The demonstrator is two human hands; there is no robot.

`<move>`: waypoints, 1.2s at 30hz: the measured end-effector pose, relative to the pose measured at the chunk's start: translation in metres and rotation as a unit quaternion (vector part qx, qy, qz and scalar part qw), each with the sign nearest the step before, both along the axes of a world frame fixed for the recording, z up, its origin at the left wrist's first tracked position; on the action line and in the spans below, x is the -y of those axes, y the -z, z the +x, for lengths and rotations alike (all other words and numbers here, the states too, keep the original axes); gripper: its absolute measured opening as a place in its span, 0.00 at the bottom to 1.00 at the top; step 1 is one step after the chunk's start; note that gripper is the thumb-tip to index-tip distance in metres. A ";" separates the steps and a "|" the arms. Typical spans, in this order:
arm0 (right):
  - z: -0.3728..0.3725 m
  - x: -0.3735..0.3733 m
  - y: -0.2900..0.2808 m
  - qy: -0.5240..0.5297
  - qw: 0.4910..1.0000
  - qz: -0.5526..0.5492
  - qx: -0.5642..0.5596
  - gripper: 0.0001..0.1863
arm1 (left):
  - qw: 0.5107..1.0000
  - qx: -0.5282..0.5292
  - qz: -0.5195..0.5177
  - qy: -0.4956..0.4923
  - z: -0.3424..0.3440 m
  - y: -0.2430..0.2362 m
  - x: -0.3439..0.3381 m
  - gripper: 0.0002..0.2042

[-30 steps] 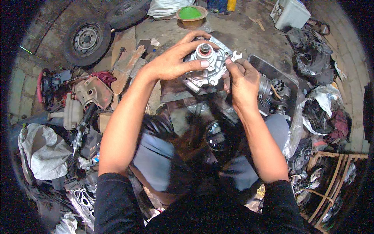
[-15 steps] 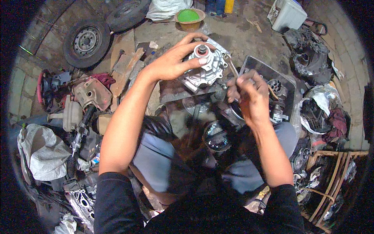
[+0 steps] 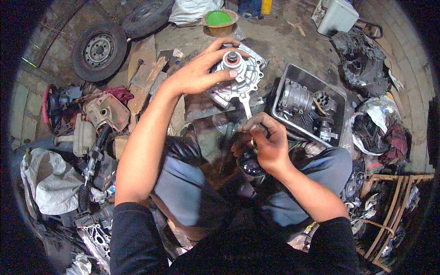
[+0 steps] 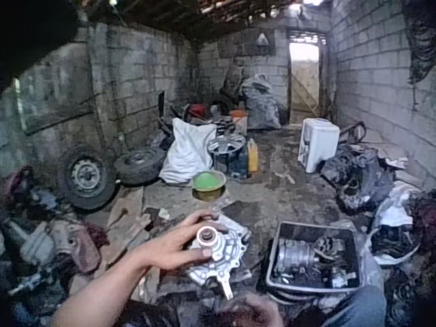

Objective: The person is sitting on the floor in a cluttered workshop, using a wrench to tighten bolts on a silver mechanical component, likely a motor or pump housing. They repeatedly adjust the wrench and rotate the part to access different fasteners.

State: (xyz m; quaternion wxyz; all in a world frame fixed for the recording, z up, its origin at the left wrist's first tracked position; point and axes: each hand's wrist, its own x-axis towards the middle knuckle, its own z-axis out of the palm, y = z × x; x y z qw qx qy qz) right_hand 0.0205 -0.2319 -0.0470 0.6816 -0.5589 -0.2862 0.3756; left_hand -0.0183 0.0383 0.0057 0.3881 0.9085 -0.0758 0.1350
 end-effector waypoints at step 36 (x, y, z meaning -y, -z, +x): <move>0.061 -0.083 -0.036 0.228 0.970 0.044 0.067 0.30 | 1.000 -0.002 -0.002 0.010 0.004 0.001 -0.003 0.29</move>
